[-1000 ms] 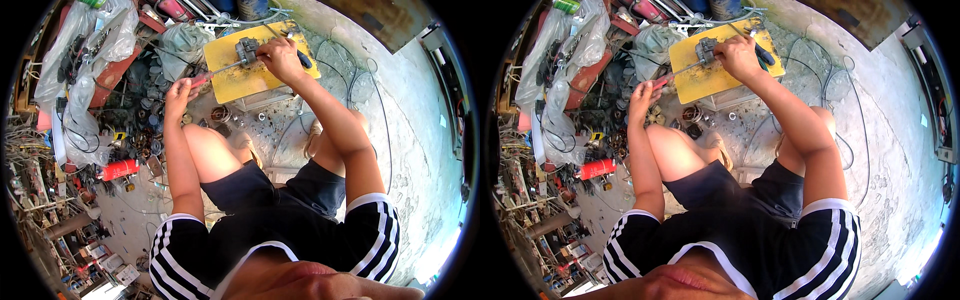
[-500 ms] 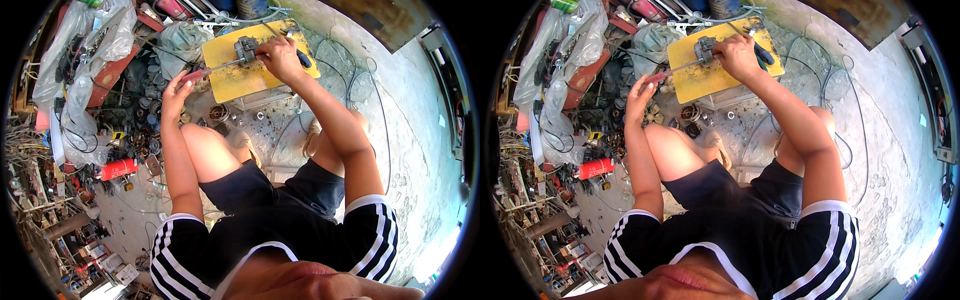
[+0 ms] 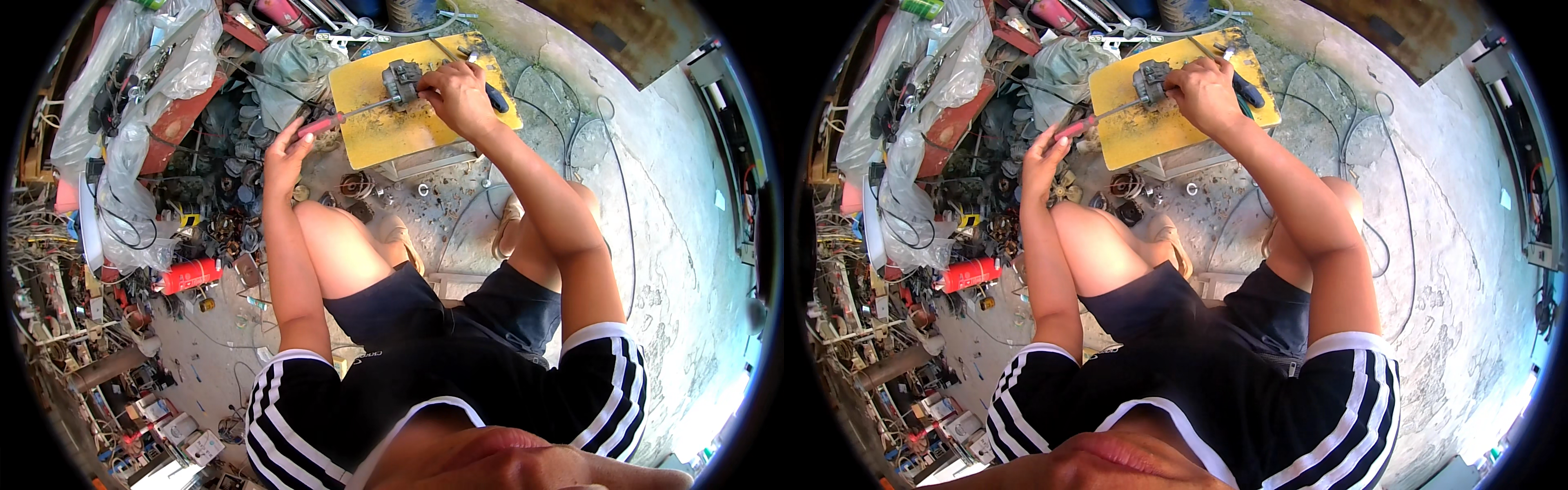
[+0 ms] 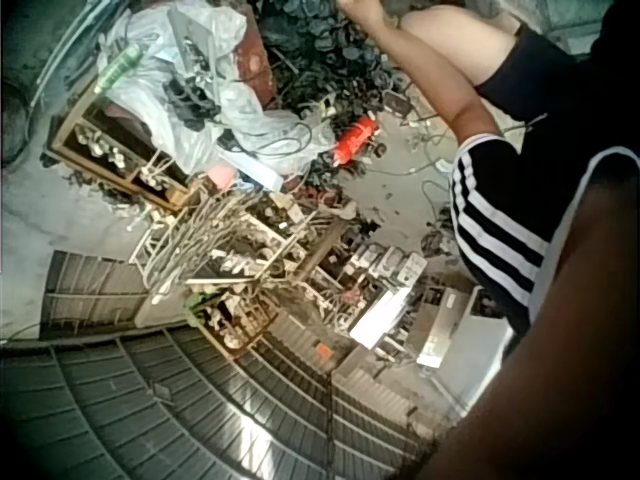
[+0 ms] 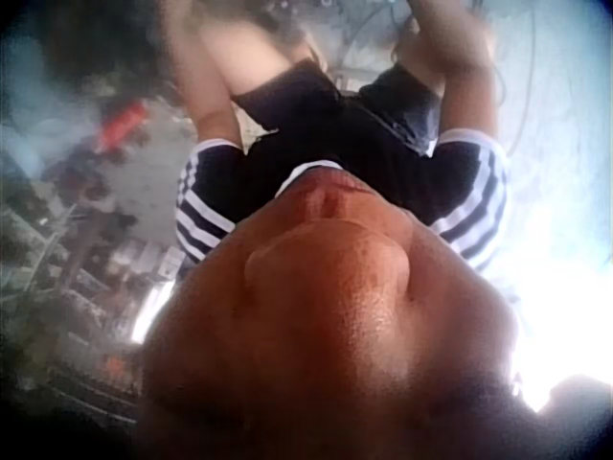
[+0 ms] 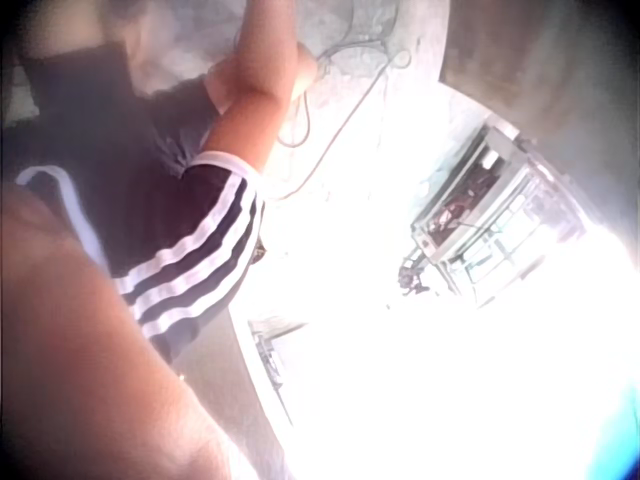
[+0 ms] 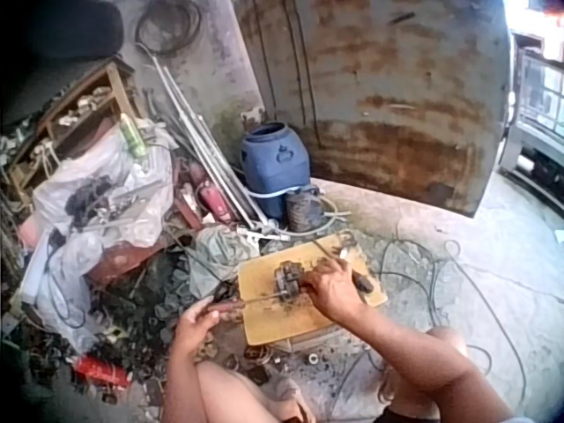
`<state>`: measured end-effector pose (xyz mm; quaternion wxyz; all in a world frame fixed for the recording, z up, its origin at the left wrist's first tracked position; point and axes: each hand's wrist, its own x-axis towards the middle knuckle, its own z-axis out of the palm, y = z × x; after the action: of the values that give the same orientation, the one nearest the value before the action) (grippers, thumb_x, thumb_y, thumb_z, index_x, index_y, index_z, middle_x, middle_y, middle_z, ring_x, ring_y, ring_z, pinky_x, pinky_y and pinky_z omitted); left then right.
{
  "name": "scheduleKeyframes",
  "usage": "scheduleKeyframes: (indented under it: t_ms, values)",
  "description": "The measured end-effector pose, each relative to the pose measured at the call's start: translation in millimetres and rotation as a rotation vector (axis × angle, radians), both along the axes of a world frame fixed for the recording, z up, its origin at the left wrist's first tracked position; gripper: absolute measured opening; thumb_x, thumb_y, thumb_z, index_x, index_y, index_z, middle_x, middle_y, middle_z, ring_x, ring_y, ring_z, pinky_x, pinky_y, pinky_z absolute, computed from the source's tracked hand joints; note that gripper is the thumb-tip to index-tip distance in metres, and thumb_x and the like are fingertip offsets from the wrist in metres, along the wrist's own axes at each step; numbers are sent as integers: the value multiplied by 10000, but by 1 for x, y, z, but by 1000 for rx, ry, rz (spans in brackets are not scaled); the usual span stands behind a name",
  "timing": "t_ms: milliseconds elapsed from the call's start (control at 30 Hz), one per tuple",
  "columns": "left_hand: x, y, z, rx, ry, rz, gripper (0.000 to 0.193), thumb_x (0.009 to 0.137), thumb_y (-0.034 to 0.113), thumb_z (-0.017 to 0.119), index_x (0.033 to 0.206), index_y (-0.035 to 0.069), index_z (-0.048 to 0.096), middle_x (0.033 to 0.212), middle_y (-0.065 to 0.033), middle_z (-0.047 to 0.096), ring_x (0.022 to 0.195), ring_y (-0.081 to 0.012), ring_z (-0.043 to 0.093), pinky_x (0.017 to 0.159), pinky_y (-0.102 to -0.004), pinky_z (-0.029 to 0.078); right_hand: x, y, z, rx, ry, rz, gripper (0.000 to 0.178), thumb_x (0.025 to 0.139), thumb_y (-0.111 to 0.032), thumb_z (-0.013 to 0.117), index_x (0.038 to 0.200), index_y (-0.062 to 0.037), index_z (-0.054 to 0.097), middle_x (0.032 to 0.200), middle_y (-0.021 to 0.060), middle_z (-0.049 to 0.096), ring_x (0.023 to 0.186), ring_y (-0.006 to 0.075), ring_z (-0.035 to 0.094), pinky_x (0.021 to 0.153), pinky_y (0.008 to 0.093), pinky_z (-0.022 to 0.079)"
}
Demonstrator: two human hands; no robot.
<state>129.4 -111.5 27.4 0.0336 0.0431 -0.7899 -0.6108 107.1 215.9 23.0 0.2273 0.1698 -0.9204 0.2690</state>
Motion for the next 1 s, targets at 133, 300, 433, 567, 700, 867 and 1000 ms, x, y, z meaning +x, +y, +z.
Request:
scheduleKeyframes:
  t_ms: [133,300,433,567,700,867,1000]
  values:
    - [-5,-17,0,33,-147,-17,368,948,258,667,1190,-15,616,1019,-59,658,857,-117,637,799,-271,550,2,-2,4,-11,18,19,58,821,-150,698,874,-135,716,831,33,670,958,253,599,960,440,371]
    - [0,-4,1,87,-74,5,374,971,306,627,1173,-8,602,982,-60,652,830,-125,636,785,-276,551,2,0,3,3,15,16,61,822,-147,697,879,-135,714,834,34,670,958,252,600,958,441,373]
    - [-3,-11,-1,-34,-25,-57,370,970,307,627,1161,-9,604,999,-62,652,826,-125,632,784,-275,551,1,-1,2,3,18,17,60,824,-147,697,881,-134,714,842,31,670,962,250,599,956,438,373]
    - [-8,-19,-2,-27,-184,-35,347,959,259,649,1176,-5,590,1047,-76,648,882,-129,636,814,-279,547,1,-1,2,-1,23,16,62,824,-149,699,882,-135,714,843,27,669,964,247,598,956,436,371]
    - [-3,-6,-4,89,22,-47,363,979,309,611,1173,2,590,1008,-85,668,901,-139,649,828,-294,552,2,-1,2,-4,20,14,64,825,-153,699,884,-135,715,842,29,669,962,248,598,957,435,369]
    - [-3,-12,4,89,-137,-55,360,969,242,629,1225,-5,575,1105,-107,657,980,-158,651,869,-298,545,1,0,2,-1,15,17,64,827,-156,697,884,-133,716,836,33,667,958,250,598,958,437,370]
    - [-7,-22,-5,88,-211,-29,348,961,208,642,1227,-5,567,1121,-112,655,985,-156,652,863,-290,546,1,-1,2,1,26,21,66,829,-156,696,887,-133,717,833,33,667,960,250,599,960,439,372]
